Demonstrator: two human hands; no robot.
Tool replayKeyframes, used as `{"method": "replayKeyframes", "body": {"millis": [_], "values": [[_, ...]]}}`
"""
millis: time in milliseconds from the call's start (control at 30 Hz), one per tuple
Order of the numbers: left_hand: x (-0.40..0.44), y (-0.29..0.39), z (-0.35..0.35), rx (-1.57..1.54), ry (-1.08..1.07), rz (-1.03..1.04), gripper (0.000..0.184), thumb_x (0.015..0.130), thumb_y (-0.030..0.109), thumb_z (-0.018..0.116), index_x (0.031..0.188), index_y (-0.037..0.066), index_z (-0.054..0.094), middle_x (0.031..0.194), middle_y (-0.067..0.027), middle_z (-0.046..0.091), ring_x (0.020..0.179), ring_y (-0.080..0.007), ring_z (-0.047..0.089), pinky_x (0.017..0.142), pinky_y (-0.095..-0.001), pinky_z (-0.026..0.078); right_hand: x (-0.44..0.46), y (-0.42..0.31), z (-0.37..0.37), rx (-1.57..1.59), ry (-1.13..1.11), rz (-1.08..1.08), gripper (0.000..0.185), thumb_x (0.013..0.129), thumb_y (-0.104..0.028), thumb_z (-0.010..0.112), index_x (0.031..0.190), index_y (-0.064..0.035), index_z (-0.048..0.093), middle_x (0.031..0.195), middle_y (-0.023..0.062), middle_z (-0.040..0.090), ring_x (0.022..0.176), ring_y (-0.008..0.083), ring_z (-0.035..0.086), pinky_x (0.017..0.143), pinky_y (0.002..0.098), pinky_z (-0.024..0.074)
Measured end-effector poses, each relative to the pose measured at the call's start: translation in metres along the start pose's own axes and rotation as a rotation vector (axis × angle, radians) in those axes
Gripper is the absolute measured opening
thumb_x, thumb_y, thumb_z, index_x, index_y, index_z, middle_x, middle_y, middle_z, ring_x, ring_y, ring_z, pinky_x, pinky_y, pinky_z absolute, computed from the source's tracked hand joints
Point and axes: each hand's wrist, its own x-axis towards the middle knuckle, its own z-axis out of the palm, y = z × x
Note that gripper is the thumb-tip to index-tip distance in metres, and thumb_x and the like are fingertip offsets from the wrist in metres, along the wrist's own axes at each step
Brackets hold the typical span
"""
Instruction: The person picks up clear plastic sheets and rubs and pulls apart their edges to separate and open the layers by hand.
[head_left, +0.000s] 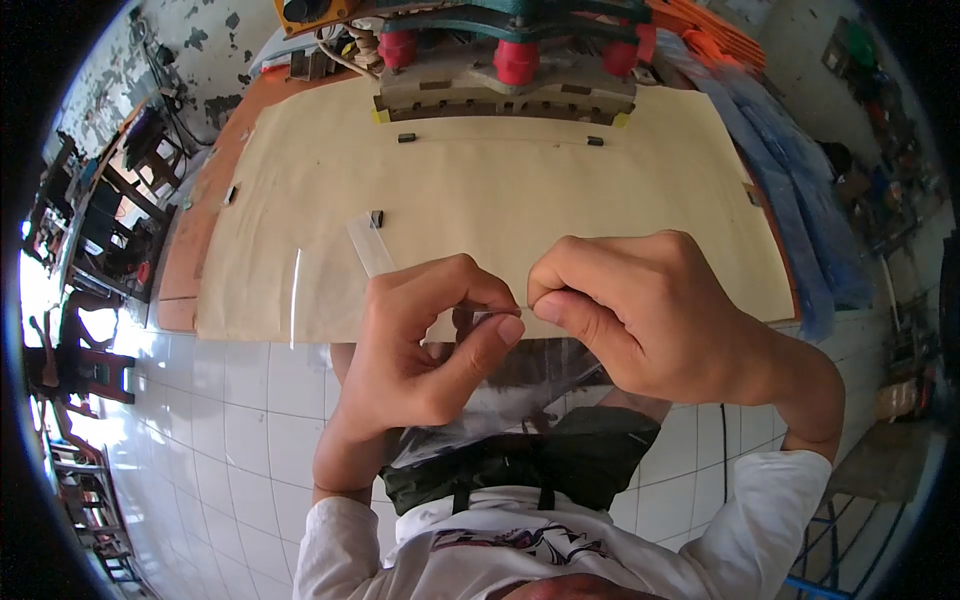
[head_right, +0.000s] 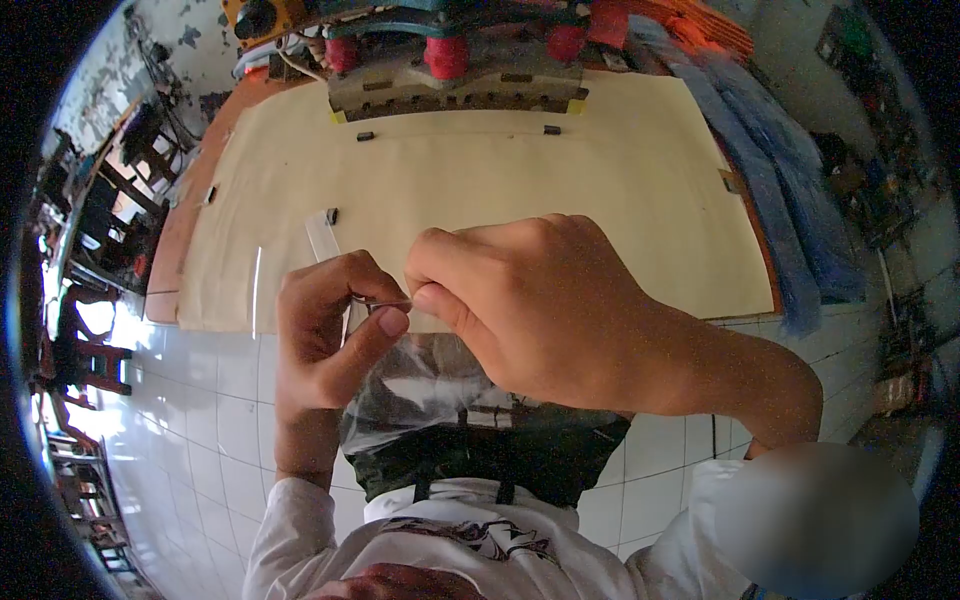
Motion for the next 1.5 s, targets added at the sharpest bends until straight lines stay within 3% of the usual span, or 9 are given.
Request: {"method": "replayKeyframes", "body": {"millis": [133, 233, 333, 433, 533, 1200, 1300, 1467, 1500], "values": [[-0.003, -0.003, 0.004, 0.011, 0.133, 0.1, 0.011, 0.072, 0.001, 0.067, 0.08, -0.002, 0.06, 0.074, -0.0091, 0.06, 0.064, -0.0156, 0.054, 0.059, -0.0266, 0.042, -0.001, 0.001, -0.001, -0.01, 0.032, -0.024, 0.004, 0.088, -0.005, 0.063, 0.088, -0.0036, 0.06, 0.071, 0.0092, 0.061, 0.058, 0.0248, 0.06, 0.053, 0.0322, 0.046], [-0.016, 0.005, 0.011, -0.183, 0.562, 0.194, 0.014, 0.07, 0.003, 0.066, 0.078, -0.002, 0.057, 0.078, -0.0125, 0.057, 0.073, -0.0225, 0.053, 0.064, -0.0328, 0.043, -0.002, 0.004, -0.002, 0.001, 0.043, -0.027, 0.003, 0.088, -0.005, 0.063, 0.089, -0.0036, 0.06, 0.072, 0.0094, 0.062, 0.058, 0.0249, 0.06, 0.053, 0.0322, 0.0462], [-0.019, 0.009, 0.0, -0.531, 0.502, 0.77, 0.045, 0.093, 0.025, 0.061, 0.059, 0.007, 0.037, 0.057, 0.0001, 0.04, 0.044, -0.0141, 0.04, 0.05, -0.0353, 0.045, -0.001, 0.008, -0.003, -0.016, 0.061, -0.008, 0.003, 0.087, -0.005, 0.063, 0.088, -0.003, 0.061, 0.072, 0.01, 0.062, 0.057, 0.0242, 0.06, 0.053, 0.0319, 0.0454], [-0.032, 0.034, -0.007, -0.825, 0.348, 0.856, 0.043, 0.096, 0.028, 0.059, 0.061, 0.011, 0.04, 0.046, 0.0028, 0.03, 0.034, -0.0104, 0.032, 0.041, -0.0243, 0.036, 0.003, 0.014, -0.003, -0.041, 0.073, 0.001, 0.004, 0.088, -0.005, 0.063, 0.088, -0.0019, 0.061, 0.071, 0.0101, 0.061, 0.055, 0.0217, 0.057, 0.052, 0.0306, 0.0438], [-0.019, 0.05, -0.016, -0.952, -0.124, 1.047, 0.048, 0.095, 0.023, 0.056, 0.049, 0.013, 0.044, 0.048, 0.0005, 0.045, 0.048, -0.0181, 0.055, 0.074, -0.0343, 0.055, 0.011, 0.022, 0.0, -0.035, 0.101, -0.002, 0.005, 0.088, -0.005, 0.062, 0.087, -0.0008, 0.061, 0.07, 0.0088, 0.06, 0.054, 0.0165, 0.053, 0.051, 0.0278, 0.0408], [-0.021, 0.06, 0.003, -0.987, -0.063, 1.079, 0.053, 0.094, 0.004, 0.05, 0.044, 0.017, 0.034, 0.045, 0.0015, 0.039, 0.043, -0.015, 0.05, 0.071, -0.0347, 0.055, 0.018, 0.033, -0.003, 0.004, 0.086, 0.087, 0.007, 0.09, -0.005, 0.06, 0.087, 0.0015, 0.06, 0.064, 0.0033, 0.054, 0.059, 0.0084, 0.05, 0.054, 0.0234, 0.0399], [-0.02, 0.056, 0.014, -1.014, 0.191, 1.321, 0.054, 0.094, 0.004, 0.05, 0.044, 0.017, 0.035, 0.045, 0.0011, 0.039, 0.043, -0.0151, 0.049, 0.069, -0.0333, 0.054, 0.016, 0.033, -0.003, 0.007, 0.089, 0.092, 0.008, 0.09, -0.005, 0.06, 0.087, 0.0013, 0.06, 0.064, 0.0032, 0.054, 0.059, 0.0083, 0.049, 0.054, 0.0233, 0.0397], [-0.001, 0.054, -0.004, -0.951, -0.169, 1.106, 0.043, 0.09, 0.002, 0.052, 0.052, 0.018, 0.041, 0.049, 0.0057, 0.041, 0.044, -0.0087, 0.046, 0.054, -0.027, 0.043, 0.014, 0.032, -0.004, -0.012, 0.103, 0.084, 0.008, 0.09, -0.006, 0.06, 0.087, 0.0013, 0.06, 0.064, 0.0028, 0.054, 0.058, 0.0082, 0.049, 0.054, 0.0233, 0.0396], [-0.009, 0.045, -0.014, -0.879, -0.235, 0.999, 0.032, 0.084, 0.016, 0.065, 0.058, 0.016, 0.047, 0.064, 0.0053, 0.045, 0.058, -0.0106, 0.048, 0.059, -0.0283, 0.044, 0.014, 0.03, -0.005, -0.01, 0.108, 0.077, 0.008, 0.09, -0.006, 0.06, 0.087, 0.0012, 0.06, 0.064, 0.0028, 0.054, 0.058, 0.0083, 0.049, 0.053, 0.0235, 0.0397]]}}
